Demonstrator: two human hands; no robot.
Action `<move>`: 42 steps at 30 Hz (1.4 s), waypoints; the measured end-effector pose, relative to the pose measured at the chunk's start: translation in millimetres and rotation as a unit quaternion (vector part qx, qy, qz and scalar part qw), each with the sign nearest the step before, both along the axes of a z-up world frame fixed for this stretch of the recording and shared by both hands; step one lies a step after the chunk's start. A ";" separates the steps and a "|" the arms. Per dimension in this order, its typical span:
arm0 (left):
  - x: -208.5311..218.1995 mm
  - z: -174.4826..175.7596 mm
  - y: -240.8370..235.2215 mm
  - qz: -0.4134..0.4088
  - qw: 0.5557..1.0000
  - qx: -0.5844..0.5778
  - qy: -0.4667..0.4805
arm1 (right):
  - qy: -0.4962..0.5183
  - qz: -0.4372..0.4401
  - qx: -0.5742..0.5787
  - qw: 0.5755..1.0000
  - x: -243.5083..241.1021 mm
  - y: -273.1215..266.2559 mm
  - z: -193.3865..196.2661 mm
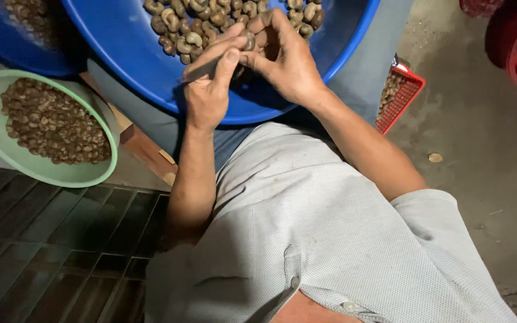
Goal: The person sits and uses a small knife to peel the outer skin off raw cashew nuts. They pick up nuts from a blue basin, peel them, and drop the peeled nuts into a red basket while discarding the skins into a green bowl.
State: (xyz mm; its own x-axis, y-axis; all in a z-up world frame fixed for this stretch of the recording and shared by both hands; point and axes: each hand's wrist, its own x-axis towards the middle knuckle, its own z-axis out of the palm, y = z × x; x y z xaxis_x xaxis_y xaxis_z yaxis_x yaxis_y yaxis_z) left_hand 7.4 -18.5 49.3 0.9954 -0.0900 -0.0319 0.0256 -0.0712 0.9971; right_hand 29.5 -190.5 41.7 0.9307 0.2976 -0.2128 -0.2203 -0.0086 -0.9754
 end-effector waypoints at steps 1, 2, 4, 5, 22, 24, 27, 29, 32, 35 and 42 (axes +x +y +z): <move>-0.3 -1.2 -0.9 -0.009 1.000 -0.007 -0.014 | 0.005 -0.004 0.020 1.000 0.7 0.0 3.6; -0.7 -0.5 -0.5 -0.007 1.000 -0.007 -0.015 | 0.004 -0.002 0.021 1.000 0.6 0.4 1.5; -1.4 1.0 -0.5 0.033 0.999 -0.023 0.034 | 0.004 0.006 0.044 0.999 -0.1 0.2 -2.2; -0.6 1.4 0.1 0.034 0.999 -0.024 0.033 | 0.003 0.007 0.044 0.999 0.3 -0.4 -3.0; -0.9 1.6 3.0 0.013 1.000 -0.011 -0.025 | 0.221 0.054 0.157 0.961 4.7 -11.2 -0.5; -1.8 3.5 1.5 -0.013 0.999 -0.016 -0.031 | 0.202 0.051 0.140 0.968 5.0 -11.8 2.8; -2.8 -1.8 -0.6 -0.026 0.998 -0.046 -0.040 | 0.183 0.048 0.132 0.973 3.1 -11.6 0.3; -2.7 -3.2 -0.8 -0.013 0.996 -0.072 -0.044 | 0.181 0.047 0.139 0.972 2.5 -11.1 1.4; -1.3 1.4 0.6 0.012 0.999 -0.029 -0.039 | 0.181 0.058 0.149 0.970 3.3 -10.1 4.7; -1.4 2.6 -0.2 -0.020 0.999 -0.001 -0.047 | 0.176 0.038 0.142 0.973 1.3 -10.3 -1.1; -3.0 -2.8 -1.2 -0.004 0.998 -0.016 -0.063 | 0.078 0.046 0.069 0.994 -1.6 -8.3 -1.6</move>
